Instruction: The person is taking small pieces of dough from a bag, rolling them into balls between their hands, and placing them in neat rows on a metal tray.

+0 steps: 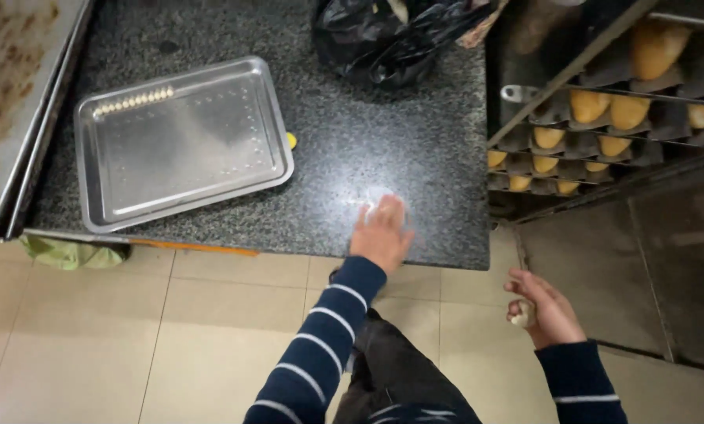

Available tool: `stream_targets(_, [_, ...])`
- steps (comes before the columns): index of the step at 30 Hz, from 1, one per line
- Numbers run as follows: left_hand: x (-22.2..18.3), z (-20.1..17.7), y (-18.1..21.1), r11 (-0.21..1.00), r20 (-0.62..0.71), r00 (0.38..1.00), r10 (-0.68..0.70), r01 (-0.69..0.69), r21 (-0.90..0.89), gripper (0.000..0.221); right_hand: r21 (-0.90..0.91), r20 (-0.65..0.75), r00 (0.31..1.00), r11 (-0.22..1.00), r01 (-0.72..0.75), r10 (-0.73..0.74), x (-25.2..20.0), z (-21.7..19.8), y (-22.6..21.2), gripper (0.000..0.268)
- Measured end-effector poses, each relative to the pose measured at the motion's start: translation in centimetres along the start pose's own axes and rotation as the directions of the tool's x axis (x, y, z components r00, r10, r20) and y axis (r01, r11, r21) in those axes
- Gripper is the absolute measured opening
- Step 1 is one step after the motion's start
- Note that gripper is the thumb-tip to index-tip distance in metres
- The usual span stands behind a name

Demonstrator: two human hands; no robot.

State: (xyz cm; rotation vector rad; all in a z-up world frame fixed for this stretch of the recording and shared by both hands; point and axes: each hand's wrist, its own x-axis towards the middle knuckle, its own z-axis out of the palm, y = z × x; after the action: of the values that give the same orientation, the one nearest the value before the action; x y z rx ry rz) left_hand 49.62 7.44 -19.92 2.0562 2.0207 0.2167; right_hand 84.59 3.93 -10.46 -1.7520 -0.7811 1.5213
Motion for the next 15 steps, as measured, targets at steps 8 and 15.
stream_targets(8, [-2.3,-2.2,2.6,0.995,0.164,0.981,0.104,-0.102,-0.016,0.093,0.036,0.024,1.0,0.999,-0.014,0.013,-0.2,0.2,-0.7,0.046])
stream_targets(15, [-2.5,-0.1,0.4,0.998,-0.114,0.993,0.0,0.007,0.063,0.092,0.107,0.177,0.984,0.994,-0.031,0.011,6.0,7.8,-3.7,0.04])
